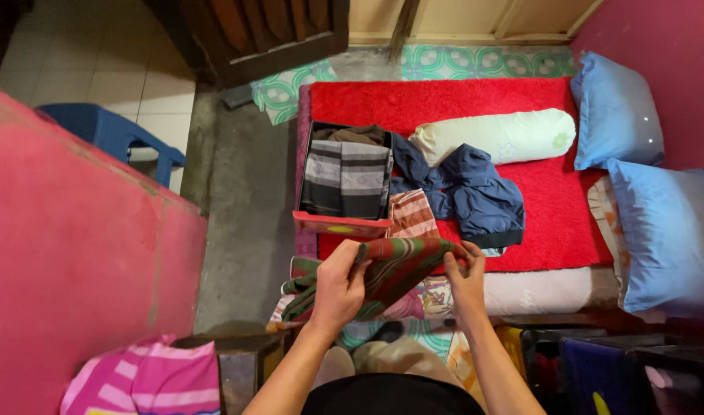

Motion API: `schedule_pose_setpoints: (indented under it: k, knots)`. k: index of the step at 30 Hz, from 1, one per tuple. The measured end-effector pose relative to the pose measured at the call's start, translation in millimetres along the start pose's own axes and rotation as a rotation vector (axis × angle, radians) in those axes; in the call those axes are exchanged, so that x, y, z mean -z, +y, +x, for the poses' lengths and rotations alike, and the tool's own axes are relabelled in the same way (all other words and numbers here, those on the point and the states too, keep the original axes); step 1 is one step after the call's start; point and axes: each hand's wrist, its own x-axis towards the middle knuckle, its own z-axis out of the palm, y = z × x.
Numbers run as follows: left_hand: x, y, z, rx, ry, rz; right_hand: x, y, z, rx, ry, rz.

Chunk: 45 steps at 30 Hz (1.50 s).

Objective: The person folds several clothes and places them into a black storage bin, then slides the bin into a drawer of a brown dresser.

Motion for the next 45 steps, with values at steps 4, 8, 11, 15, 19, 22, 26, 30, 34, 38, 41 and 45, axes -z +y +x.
schedule_pose_setpoints:
  k: [4, 8, 11, 15, 19, 22, 26, 30, 34, 38, 41, 45]
  knots:
    - [-2, -2, 6, 0.023, -0.059, -0.060, -17, -7, 12, -0.356, -0.084, 0.529]
    - [-7, -5, 17, -0.016, 0.002, 0.007, -30, 2, 32, -0.313, -0.027, 0.522]
    - [-6, -9, 21, -0.001, 0.146, 0.112, -34, -5, 43, -0.027, 0.020, 0.458]
    - [-7, -14, 35, 0.005, 0.284, 0.187, -27, -39, 52, 0.161, 0.027, 0.272]
    - [-12, -18, 46, 0.060, 0.312, 0.097, -22, -59, 70, 0.327, 0.092, 0.180]
    - [-20, -27, 54, 0.086, 0.349, 0.079, -23, -63, 78, 0.342, 0.115, 0.166]
    - [-23, -46, 59, 0.119, 0.357, 0.115, -30, -64, 83, 0.341, 0.160, 0.067]
    - [-20, -71, 69, 0.146, 0.382, 0.150, -43, -59, 92, 0.334, 0.150, 0.082]
    - [-15, -110, 91, 0.119, 0.382, 0.193, -61, -42, 110, 0.345, 0.187, -0.045]
    - [-19, -172, 135, 0.136, 0.345, 0.157, -89, -24, 151, 0.321, 0.207, -0.145]
    - [-20, -232, 172, 0.178, 0.313, 0.154, -122, 1, 196, 0.342, 0.220, -0.154]
    - [-32, -333, 221, 0.199, 0.271, 0.196, -165, 71, 262, 0.254, 0.221, -0.242]
